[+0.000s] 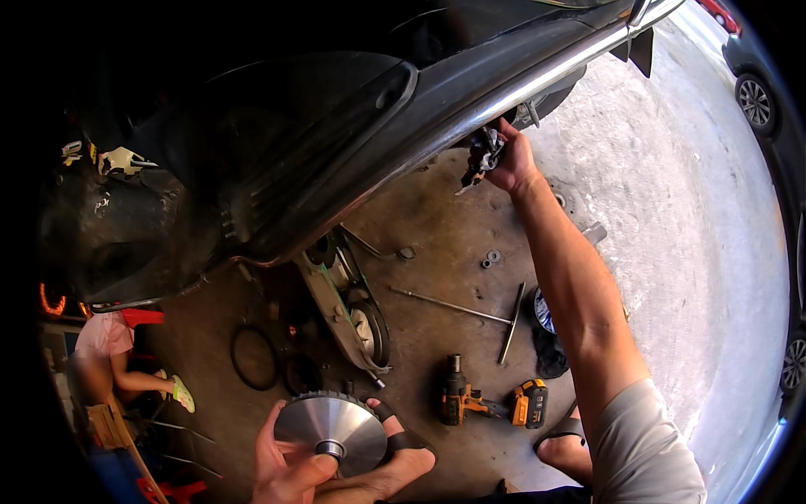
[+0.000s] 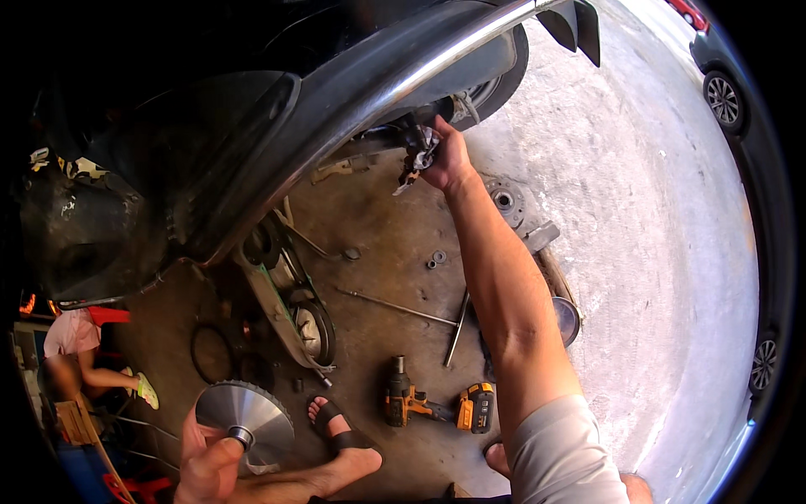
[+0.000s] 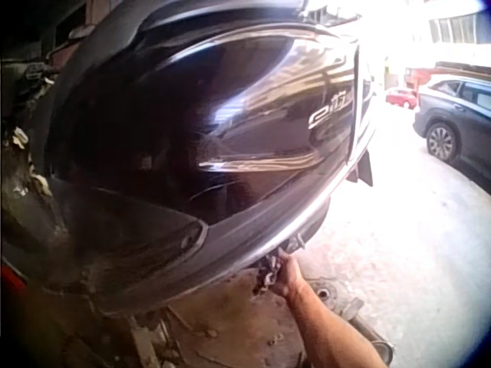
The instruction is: The person handles a variator pulley with roller weights, applies grease from a container onto the metal parts, and wipes them with a cloth. The person then applies grease into the clutch pulley assembly, closes the grease container lid, and wipes hands with a cloth.
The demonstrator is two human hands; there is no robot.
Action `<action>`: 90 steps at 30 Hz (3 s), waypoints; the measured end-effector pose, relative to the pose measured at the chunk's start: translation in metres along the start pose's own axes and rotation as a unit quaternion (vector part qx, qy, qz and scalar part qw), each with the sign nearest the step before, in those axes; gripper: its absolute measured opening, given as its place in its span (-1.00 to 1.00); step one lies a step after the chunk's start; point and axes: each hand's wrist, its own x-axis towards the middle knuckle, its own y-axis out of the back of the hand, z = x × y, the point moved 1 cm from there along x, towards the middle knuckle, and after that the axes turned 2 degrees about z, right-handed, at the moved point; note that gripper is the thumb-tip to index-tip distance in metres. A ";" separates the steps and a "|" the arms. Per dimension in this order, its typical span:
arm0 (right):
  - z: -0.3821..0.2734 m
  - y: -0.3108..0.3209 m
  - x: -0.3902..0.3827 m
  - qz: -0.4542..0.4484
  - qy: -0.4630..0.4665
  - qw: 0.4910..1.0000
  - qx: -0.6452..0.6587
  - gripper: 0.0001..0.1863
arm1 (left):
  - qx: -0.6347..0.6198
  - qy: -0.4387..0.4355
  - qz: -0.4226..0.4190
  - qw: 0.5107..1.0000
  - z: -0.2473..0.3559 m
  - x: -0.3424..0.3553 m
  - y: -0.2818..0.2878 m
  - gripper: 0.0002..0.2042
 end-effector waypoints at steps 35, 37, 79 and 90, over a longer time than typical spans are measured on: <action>-0.009 -0.085 -0.017 -0.004 0.089 -0.100 -0.991 -0.63 | 0.018 -0.014 -0.082 0.996 -0.002 0.002 0.026 -0.45; -0.012 -0.074 -0.010 -0.025 0.107 -0.019 -0.994 -0.61 | 0.011 -0.014 -0.082 0.996 0.000 -0.001 0.025 -0.45; -0.042 -0.039 -0.100 0.120 0.031 0.858 -0.499 -0.43 | 0.054 -0.038 -0.071 0.995 -0.010 0.004 0.022 -0.35; -0.037 0.025 -0.316 -0.107 -0.287 0.165 -0.937 -0.32 | 0.103 -0.158 -0.057 0.980 -0.031 0.015 0.030 -0.36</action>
